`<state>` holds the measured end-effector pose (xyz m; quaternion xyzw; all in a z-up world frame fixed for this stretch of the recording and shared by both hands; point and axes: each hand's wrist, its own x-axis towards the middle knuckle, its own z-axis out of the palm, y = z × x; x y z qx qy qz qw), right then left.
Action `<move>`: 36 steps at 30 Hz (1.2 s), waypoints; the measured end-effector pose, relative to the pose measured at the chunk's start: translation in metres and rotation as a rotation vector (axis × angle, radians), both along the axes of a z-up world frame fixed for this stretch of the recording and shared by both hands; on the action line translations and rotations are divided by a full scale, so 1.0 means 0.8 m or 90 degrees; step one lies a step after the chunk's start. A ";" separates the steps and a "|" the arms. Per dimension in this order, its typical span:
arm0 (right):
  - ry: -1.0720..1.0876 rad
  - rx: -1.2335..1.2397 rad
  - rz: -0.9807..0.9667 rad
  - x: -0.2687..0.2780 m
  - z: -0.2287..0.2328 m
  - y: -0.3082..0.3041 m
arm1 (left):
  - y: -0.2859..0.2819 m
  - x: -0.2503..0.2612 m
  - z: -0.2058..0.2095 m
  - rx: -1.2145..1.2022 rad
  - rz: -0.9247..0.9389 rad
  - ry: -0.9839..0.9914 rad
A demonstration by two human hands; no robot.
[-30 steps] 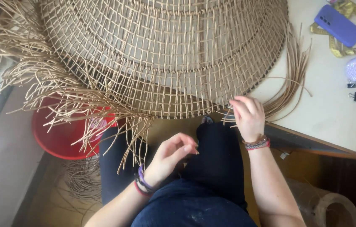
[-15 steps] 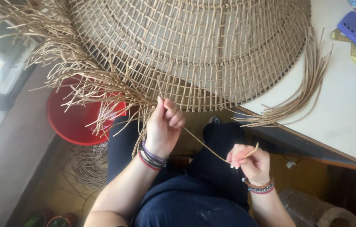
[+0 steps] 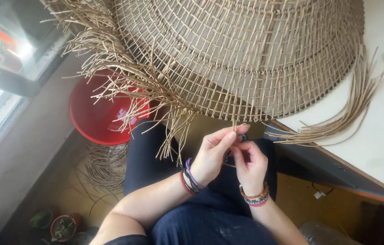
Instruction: Weaving thin wicker strands into a large conical frame to create a furniture item or decorative object.
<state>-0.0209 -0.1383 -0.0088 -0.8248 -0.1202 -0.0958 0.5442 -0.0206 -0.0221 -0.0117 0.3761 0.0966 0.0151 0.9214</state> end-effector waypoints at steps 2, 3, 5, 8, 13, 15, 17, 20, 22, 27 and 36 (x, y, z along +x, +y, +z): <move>0.008 0.005 -0.002 -0.002 0.001 0.001 | -0.002 -0.003 0.002 0.011 -0.007 -0.003; 0.011 0.010 -0.007 -0.002 0.002 0.001 | -0.003 -0.002 0.004 0.021 -0.016 -0.011; 0.016 0.014 -0.010 -0.001 -0.004 -0.001 | 0.000 -0.002 0.006 0.025 -0.018 -0.018; 0.047 0.026 0.003 0.000 -0.005 -0.007 | 0.004 0.001 0.022 0.014 0.007 -0.014; 0.083 0.052 0.061 -0.006 -0.023 -0.013 | 0.009 0.025 0.010 -0.150 0.094 0.048; 0.069 -0.080 0.109 -0.014 -0.028 -0.013 | 0.004 0.030 0.005 -0.196 0.090 0.073; 0.088 -0.075 0.115 -0.014 -0.038 -0.016 | 0.001 0.031 0.000 -0.203 0.094 0.081; 0.129 -0.079 0.119 -0.010 -0.029 -0.015 | -0.003 0.035 -0.004 -0.207 0.100 0.091; 0.154 -0.089 0.116 -0.013 -0.026 -0.012 | -0.001 0.031 -0.011 -0.204 0.102 0.095; 0.152 -0.126 0.026 -0.022 -0.037 -0.016 | 0.010 0.022 -0.028 -0.179 0.058 -0.012; -0.090 -0.369 0.059 0.005 0.048 -0.044 | 0.037 0.018 -0.123 0.109 0.072 0.197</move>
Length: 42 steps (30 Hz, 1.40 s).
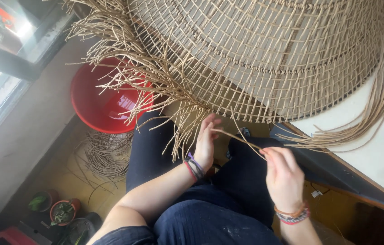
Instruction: Weaving thin wicker strands into a large conical frame to create a furniture item or decorative object.
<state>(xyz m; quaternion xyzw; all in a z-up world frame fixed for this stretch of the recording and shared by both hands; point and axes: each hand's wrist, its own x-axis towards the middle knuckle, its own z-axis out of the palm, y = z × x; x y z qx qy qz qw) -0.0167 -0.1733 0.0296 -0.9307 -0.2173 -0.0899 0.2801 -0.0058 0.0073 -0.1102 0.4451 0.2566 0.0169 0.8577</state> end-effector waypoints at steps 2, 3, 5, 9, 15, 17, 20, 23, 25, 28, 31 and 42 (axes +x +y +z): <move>-0.058 -0.030 -0.002 0.001 0.025 0.009 | 0.001 0.007 -0.025 0.055 0.015 0.032; -0.116 -0.059 -0.002 0.003 0.038 0.014 | 0.000 0.011 -0.037 0.111 0.032 0.064; -0.150 -0.077 0.018 0.015 0.044 0.026 | 0.006 0.015 -0.044 0.176 0.019 0.085; -0.186 -0.111 0.073 0.036 0.055 0.062 | 0.012 0.014 -0.038 0.315 0.052 -0.031; -0.231 -0.275 0.094 0.063 0.033 0.093 | 0.010 0.006 -0.088 0.384 -0.041 0.037; -0.246 -0.303 0.104 0.077 0.024 0.116 | 0.010 0.013 -0.126 0.410 -0.062 0.023; -0.254 -0.317 0.139 0.103 -0.029 0.139 | 0.003 0.029 -0.141 0.482 -0.079 -0.035; -0.205 -0.257 0.157 0.107 -0.050 0.150 | -0.003 0.034 -0.147 0.553 -0.054 -0.114; -0.162 -0.210 0.147 0.094 -0.055 0.141 | 0.014 0.021 -0.093 0.578 -0.036 -0.148; -0.016 -0.010 0.024 0.063 -0.076 0.109 | 0.045 -0.011 0.016 0.590 -0.028 -0.148; 0.391 0.316 -0.012 0.032 -0.101 0.090 | 0.045 -0.048 0.016 0.424 -0.284 0.047; -0.046 -0.032 0.103 0.035 -0.104 0.090 | 0.084 -0.010 0.177 0.958 -0.334 -0.305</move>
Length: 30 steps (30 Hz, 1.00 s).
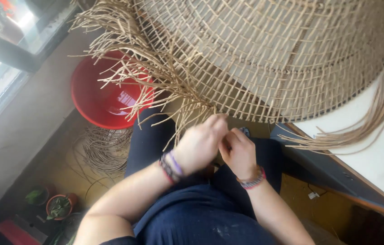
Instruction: Weaving thin wicker strands into a large conical frame to create a furniture item or decorative object.
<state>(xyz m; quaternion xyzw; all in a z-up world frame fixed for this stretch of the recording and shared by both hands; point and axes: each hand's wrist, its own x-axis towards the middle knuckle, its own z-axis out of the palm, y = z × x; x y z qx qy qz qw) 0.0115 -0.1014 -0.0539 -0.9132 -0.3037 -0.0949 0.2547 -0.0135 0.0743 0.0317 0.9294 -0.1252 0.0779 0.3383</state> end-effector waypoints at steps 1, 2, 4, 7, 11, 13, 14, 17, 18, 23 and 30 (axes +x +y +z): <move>-0.002 -0.002 -0.005 0.004 0.004 0.005 | -0.002 0.012 -0.020 -0.002 -0.005 -0.002; -0.107 0.051 -0.048 0.009 0.008 0.011 | -0.004 0.025 -0.040 0.005 0.055 0.006; -0.210 0.105 -0.092 0.016 0.011 0.018 | -0.005 0.041 -0.056 0.014 0.114 0.016; -0.252 0.146 -0.026 0.021 0.008 0.016 | -0.005 0.046 -0.039 0.063 0.155 0.049; 0.167 0.344 -0.073 0.018 -0.014 0.006 | -0.003 0.025 -0.017 -0.037 0.152 -0.073; 0.348 0.414 -0.087 0.011 -0.029 0.006 | -0.008 0.010 -0.034 -0.007 0.144 -0.107; 0.505 0.559 -0.114 0.007 -0.031 0.012 | -0.013 0.005 -0.047 0.104 0.138 -0.009; 0.679 0.741 -0.116 0.004 -0.031 0.019 | -0.007 0.003 -0.058 0.121 0.098 0.195; 0.692 0.781 -0.095 0.003 -0.031 0.019 | -0.002 0.004 -0.057 0.024 0.060 0.299; 0.525 0.608 -0.041 0.005 -0.053 0.018 | 0.005 0.036 -0.066 -0.844 0.197 0.455; 0.259 0.282 -0.076 0.014 -0.086 0.022 | 0.001 0.089 -0.066 -1.147 0.261 0.172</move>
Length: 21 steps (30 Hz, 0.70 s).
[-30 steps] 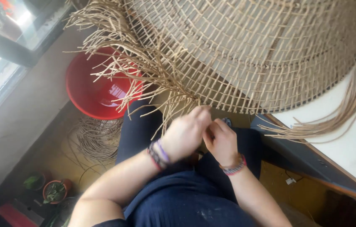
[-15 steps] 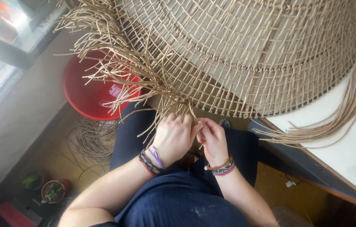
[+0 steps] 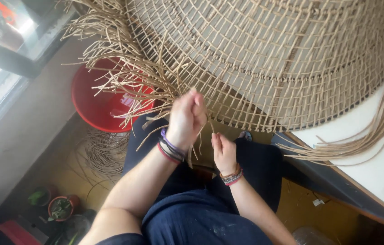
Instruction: Weaving thin wicker strands into a large conical frame to create a furniture item or decorative object.
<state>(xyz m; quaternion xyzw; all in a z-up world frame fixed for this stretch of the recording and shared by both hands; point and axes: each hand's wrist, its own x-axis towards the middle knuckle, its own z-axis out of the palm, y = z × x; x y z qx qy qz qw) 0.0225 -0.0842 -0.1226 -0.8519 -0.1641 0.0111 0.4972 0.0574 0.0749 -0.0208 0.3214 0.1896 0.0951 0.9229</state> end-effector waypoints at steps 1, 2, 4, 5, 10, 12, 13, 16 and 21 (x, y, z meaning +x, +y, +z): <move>0.006 -0.002 -0.004 -0.002 -0.009 0.002 | 0.004 0.005 0.001 -0.002 -0.004 0.006; 0.000 0.012 -0.004 -0.005 -0.017 0.003 | 0.008 0.010 0.002 -0.009 0.008 0.007; -0.024 0.039 0.009 0.009 -0.037 0.013 | 0.014 0.028 0.006 -0.005 0.033 -0.009; -0.019 0.051 0.010 0.004 -0.045 0.010 | 0.007 0.029 0.007 0.013 0.017 0.000; 0.042 0.138 0.042 -0.011 -0.063 -0.006 | 0.002 0.015 -0.004 0.115 0.015 -0.019; 0.222 0.156 0.138 -0.023 -0.025 -0.010 | 0.004 -0.018 0.007 0.378 -0.070 -0.034; 0.218 0.156 0.138 -0.027 0.001 -0.010 | 0.006 -0.038 0.013 0.378 -0.069 -0.038; 0.364 0.190 0.154 -0.040 0.070 -0.014 | 0.007 -0.101 0.025 0.673 -0.194 0.025; 0.011 -0.121 0.226 -0.053 0.128 -0.011 | -0.005 -0.154 -0.024 0.452 -0.251 0.199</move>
